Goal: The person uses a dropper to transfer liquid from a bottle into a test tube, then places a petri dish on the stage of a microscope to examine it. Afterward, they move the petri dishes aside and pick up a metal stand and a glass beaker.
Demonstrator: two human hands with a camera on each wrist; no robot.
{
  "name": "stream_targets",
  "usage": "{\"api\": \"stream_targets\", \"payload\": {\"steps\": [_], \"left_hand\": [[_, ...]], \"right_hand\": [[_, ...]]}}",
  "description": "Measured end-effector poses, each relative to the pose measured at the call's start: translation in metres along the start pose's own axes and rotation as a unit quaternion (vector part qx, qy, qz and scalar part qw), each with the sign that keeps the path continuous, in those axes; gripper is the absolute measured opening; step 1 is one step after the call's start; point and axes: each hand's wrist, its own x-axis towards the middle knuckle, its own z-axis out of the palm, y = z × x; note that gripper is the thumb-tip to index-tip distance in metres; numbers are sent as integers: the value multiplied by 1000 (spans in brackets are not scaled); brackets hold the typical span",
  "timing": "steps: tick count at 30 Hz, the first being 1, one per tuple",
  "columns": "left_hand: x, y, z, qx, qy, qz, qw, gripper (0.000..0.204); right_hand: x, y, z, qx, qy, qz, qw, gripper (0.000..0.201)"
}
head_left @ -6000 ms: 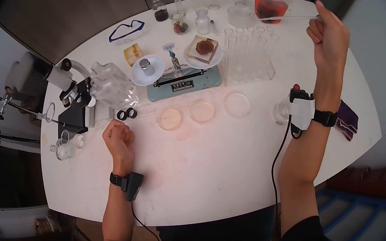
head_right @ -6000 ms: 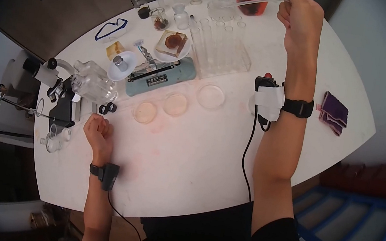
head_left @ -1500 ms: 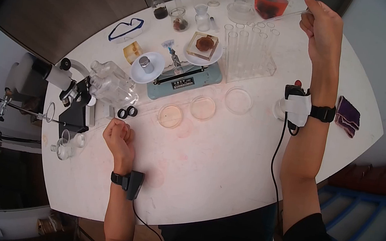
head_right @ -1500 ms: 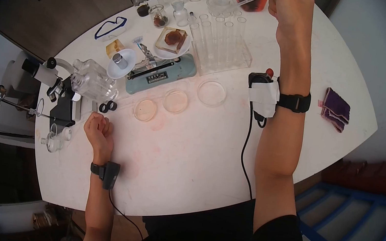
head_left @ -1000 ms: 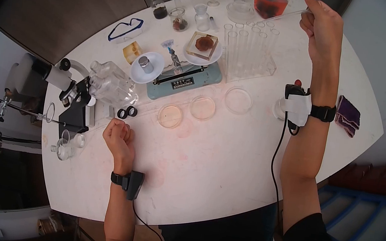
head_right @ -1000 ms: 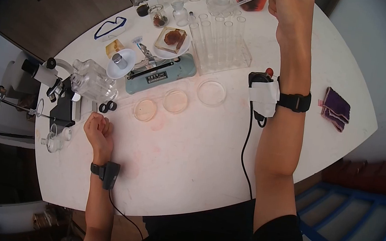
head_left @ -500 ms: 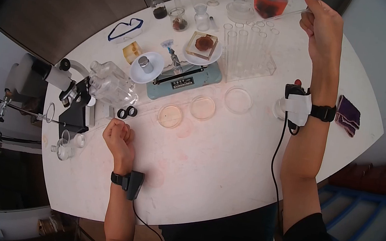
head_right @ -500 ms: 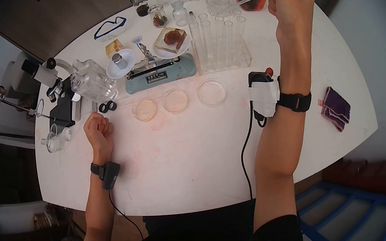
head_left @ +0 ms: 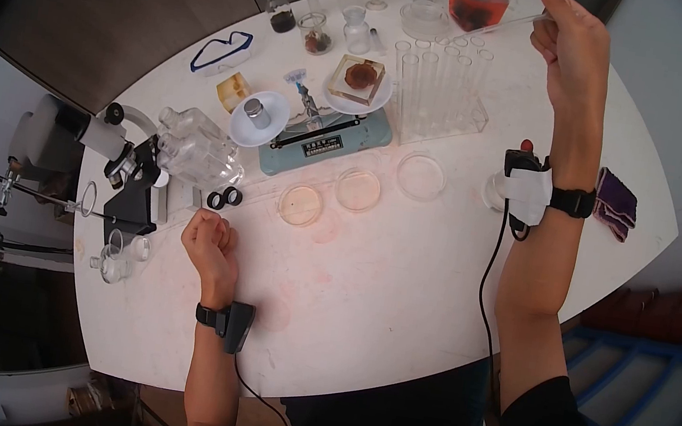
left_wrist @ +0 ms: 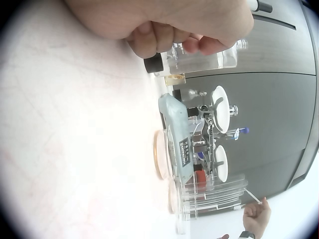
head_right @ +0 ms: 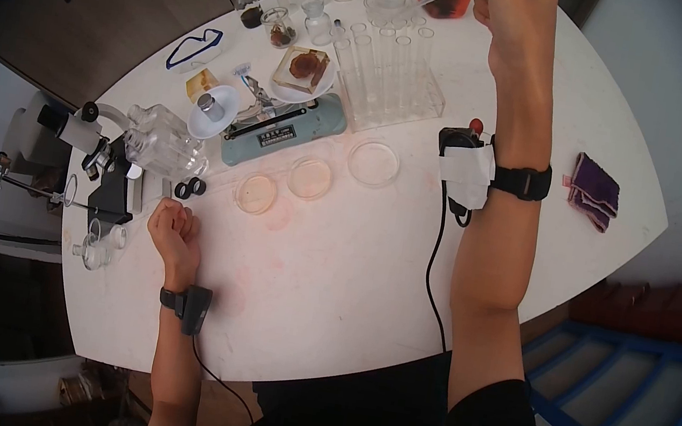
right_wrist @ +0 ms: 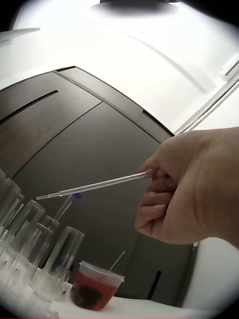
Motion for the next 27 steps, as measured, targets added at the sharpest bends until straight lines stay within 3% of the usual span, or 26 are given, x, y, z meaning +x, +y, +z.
{"api": "stream_targets", "payload": {"steps": [27], "left_hand": [[-1, 2, 2, -10, 5, 1, 1000, 25]], "right_hand": [[-16, -10, 24, -77, -72, 8, 994, 26]]}}
